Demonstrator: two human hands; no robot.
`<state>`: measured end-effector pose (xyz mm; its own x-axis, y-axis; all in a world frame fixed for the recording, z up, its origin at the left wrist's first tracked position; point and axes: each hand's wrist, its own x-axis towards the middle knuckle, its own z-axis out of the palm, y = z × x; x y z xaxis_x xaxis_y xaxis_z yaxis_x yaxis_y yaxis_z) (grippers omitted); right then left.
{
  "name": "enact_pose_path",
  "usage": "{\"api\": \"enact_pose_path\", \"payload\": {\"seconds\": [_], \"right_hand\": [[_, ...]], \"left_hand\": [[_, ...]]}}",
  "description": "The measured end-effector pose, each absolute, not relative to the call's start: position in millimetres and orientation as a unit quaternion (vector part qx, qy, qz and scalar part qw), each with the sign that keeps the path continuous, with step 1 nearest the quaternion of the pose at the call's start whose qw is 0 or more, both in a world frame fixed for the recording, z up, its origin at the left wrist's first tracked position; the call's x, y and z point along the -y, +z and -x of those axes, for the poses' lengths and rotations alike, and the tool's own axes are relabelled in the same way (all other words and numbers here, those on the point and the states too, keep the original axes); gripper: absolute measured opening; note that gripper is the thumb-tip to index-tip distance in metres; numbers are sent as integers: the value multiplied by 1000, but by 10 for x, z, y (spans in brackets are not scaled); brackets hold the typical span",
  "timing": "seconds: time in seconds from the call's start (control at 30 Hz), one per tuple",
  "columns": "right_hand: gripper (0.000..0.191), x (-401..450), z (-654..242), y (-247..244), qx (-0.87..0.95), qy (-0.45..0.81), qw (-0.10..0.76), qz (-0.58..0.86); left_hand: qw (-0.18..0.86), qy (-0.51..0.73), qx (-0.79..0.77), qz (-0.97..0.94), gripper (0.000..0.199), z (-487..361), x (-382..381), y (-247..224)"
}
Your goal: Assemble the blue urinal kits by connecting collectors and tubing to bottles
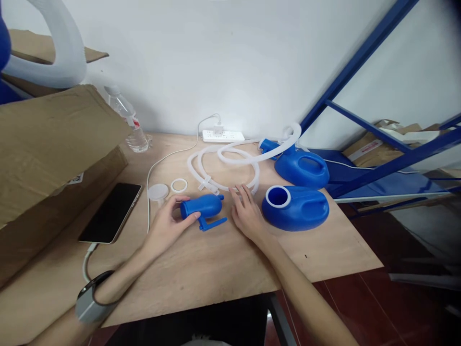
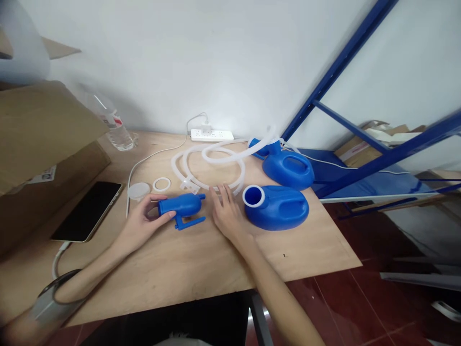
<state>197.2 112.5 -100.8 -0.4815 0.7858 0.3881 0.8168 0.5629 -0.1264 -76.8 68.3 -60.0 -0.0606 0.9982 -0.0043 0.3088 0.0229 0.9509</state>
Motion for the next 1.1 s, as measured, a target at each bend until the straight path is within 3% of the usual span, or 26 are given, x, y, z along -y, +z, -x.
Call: {"api": "enact_pose_path", "payload": {"seconds": [0.13,0.23,0.5,0.6,0.73,0.9,1.1], "right_hand": [[84,-1072,-1981,-889,914,15,181,362],[91,-1080,-2021,-856,913,37,184,363],[78,-1113,-2184,-869,892,23,200,405],[77,-1092,-2184,-870,887,25,209,411],[79,-1055,-2133,-863,885,33,221,409],[89,-1048,-2090,-902,880,40,231,414],[87,-1052,-2119,-924,880,87,285,370]], "left_hand": [[416,426,-580,-556,51,651,-781,-680],[421,419,-557,-580,48,573,-874,-701],[313,331,-528,-717,49,626,-1032,-602],[195,304,-588,-724,51,831,-1179,-575],[15,159,-615,-772,48,1110,-1389,-592],[18,78,-585,-807,42,1185,-1465,-663],[43,133,-577,-805,57,1119,-1376,-572]]}}
